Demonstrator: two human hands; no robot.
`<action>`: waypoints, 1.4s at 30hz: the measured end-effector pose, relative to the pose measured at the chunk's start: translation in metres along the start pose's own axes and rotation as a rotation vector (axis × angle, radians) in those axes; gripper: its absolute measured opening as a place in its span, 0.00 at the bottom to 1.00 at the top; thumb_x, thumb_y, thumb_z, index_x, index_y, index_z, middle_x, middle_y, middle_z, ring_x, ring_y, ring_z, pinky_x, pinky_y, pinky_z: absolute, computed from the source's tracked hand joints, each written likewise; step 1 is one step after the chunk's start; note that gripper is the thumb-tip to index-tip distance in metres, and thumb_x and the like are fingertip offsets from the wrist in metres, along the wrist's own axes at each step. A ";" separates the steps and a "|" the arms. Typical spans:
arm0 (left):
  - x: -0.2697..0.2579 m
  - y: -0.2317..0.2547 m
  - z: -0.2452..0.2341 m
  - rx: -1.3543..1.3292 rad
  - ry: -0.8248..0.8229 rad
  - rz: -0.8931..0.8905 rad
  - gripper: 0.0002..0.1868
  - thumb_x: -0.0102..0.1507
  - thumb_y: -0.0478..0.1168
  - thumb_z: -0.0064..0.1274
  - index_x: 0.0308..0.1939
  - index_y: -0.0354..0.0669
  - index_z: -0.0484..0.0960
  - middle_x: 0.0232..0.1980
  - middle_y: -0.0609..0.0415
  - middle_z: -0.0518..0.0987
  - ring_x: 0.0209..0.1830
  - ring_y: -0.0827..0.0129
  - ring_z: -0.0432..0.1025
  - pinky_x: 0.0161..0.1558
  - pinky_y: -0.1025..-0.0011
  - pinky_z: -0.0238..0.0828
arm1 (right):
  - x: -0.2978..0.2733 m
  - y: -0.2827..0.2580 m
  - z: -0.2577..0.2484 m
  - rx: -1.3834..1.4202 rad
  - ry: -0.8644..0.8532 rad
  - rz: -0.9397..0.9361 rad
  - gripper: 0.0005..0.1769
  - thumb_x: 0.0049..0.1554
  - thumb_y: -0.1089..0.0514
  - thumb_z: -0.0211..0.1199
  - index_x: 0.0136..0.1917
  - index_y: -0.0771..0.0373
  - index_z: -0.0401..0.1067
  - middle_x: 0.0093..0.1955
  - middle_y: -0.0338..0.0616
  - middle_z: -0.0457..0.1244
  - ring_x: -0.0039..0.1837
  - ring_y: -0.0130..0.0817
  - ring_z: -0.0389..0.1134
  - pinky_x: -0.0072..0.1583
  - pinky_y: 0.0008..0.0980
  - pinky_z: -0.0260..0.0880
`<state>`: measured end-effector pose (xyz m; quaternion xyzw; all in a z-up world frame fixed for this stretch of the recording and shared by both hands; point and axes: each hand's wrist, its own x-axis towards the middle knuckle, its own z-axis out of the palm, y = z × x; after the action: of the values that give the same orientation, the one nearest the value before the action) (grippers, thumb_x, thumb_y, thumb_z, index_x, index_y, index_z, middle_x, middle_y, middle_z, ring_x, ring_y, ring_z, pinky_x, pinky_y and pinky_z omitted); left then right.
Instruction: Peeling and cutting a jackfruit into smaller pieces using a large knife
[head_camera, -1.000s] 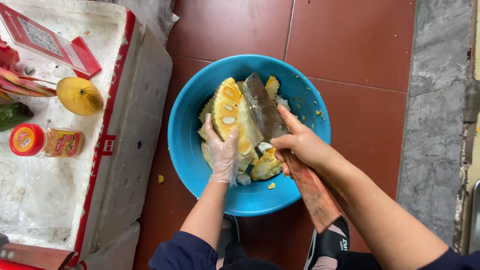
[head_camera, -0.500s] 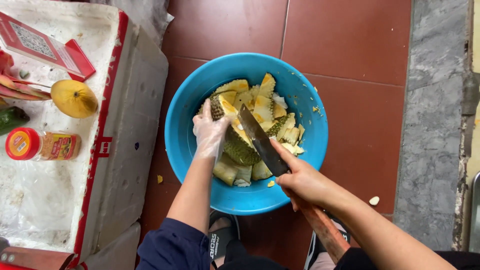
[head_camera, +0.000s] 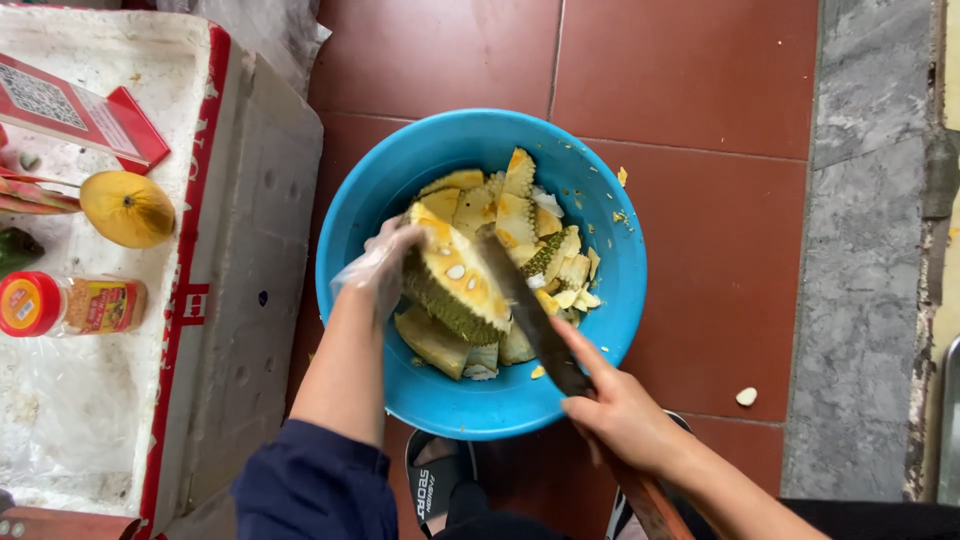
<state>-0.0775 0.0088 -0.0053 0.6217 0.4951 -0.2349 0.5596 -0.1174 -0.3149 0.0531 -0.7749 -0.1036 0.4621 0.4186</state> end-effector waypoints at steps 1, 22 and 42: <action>0.004 -0.007 -0.002 -0.001 0.005 0.003 0.54 0.45 0.50 0.44 0.80 0.66 0.59 0.76 0.45 0.55 0.72 0.46 0.58 0.64 0.49 0.65 | -0.002 -0.012 -0.004 0.000 -0.001 -0.006 0.54 0.48 0.59 0.57 0.85 0.38 0.45 0.89 0.30 0.43 0.87 0.27 0.43 0.77 0.30 0.44; 0.040 -0.055 0.034 -0.633 0.053 0.994 0.40 0.41 0.28 0.47 0.59 0.55 0.68 0.79 0.46 0.59 0.81 0.56 0.54 0.73 0.64 0.58 | 0.004 -0.032 0.014 0.486 0.021 0.402 0.59 0.51 0.70 0.51 0.88 0.34 0.37 0.27 0.69 0.60 0.21 0.52 0.61 0.26 0.44 0.63; 0.039 -0.057 0.059 -0.641 0.239 0.884 0.29 0.52 0.34 0.60 0.56 0.54 0.70 0.78 0.47 0.58 0.82 0.57 0.52 0.80 0.61 0.47 | 0.028 -0.093 -0.001 -0.128 0.019 -0.074 0.51 0.55 0.63 0.53 0.88 0.39 0.41 0.21 0.51 0.67 0.28 0.48 0.73 0.41 0.40 0.76</action>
<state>-0.0968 -0.0388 -0.0801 0.5911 0.2942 0.2565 0.7059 -0.0801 -0.2421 0.1050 -0.8001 -0.1574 0.4312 0.3861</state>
